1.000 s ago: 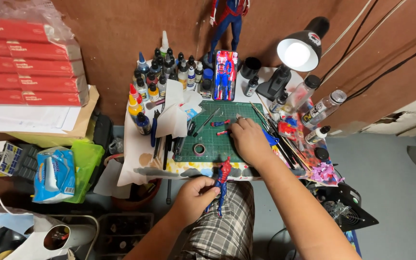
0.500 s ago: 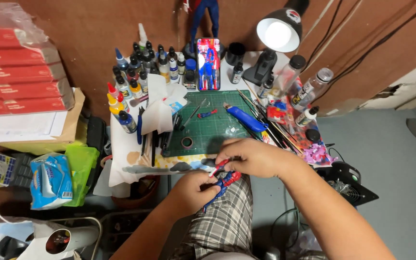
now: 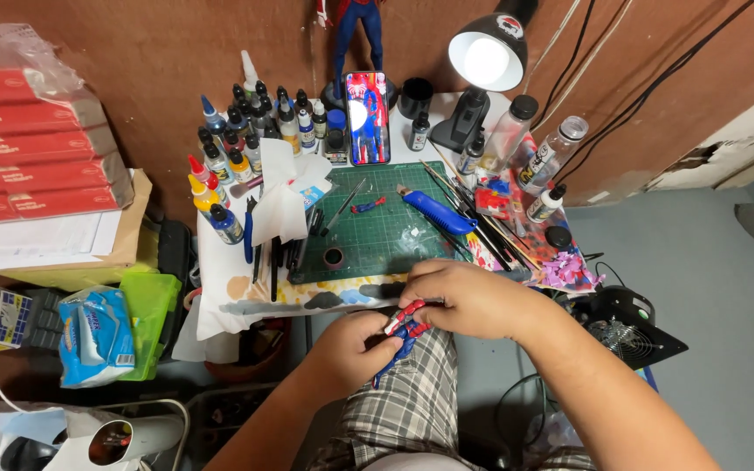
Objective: Assembling a small Spider-Man figurine by applying glue to parts and joining them together at a workbench.
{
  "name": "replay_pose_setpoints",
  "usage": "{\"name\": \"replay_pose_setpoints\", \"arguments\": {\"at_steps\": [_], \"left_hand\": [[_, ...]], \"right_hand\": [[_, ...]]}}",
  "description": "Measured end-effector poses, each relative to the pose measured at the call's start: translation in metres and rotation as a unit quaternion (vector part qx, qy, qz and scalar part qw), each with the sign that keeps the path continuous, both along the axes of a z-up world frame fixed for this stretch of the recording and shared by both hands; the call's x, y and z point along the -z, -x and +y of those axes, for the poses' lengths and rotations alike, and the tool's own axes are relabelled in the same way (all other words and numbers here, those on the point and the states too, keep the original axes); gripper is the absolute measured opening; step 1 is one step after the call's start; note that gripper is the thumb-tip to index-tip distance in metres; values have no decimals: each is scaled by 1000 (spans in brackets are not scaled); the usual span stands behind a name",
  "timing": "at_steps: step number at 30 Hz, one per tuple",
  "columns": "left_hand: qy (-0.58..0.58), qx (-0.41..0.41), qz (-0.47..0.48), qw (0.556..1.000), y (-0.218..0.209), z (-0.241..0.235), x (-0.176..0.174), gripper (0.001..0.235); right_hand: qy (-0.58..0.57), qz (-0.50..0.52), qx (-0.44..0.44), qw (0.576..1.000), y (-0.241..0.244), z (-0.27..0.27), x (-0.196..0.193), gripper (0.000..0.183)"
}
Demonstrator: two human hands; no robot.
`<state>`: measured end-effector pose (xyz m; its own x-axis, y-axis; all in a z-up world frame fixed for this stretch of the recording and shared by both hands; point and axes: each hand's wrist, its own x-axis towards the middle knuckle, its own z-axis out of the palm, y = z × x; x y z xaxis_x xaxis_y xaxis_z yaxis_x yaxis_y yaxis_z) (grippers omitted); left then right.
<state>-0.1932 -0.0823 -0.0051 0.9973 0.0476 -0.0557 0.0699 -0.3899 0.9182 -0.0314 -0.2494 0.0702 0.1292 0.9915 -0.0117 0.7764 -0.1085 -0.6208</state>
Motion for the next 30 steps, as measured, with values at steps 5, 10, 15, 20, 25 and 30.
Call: {"name": "replay_pose_setpoints", "arguments": {"at_steps": [5,10,15,20,25,30], "left_hand": [[-21,17,-3,1000,2,-4,-7,33],[-25,3,-26,999,3,-8,4,25],[-7,-2,-7,1000,3,-12,5,24],[16,-12,-7,1000,2,-15,6,27],[66,-39,-23,997,0,-17,10,31],[81,-45,-30,995,0,-17,12,29]], "right_hand": [[17,-6,39,999,1,-4,-1,28],[57,38,111,991,2,-3,0,20],[74,34,143,986,2,-1,-2,21],[81,29,145,986,1,2,-6,21],[88,32,133,987,0,5,-9,16],[90,32,135,986,1,7,-13,16]]}}
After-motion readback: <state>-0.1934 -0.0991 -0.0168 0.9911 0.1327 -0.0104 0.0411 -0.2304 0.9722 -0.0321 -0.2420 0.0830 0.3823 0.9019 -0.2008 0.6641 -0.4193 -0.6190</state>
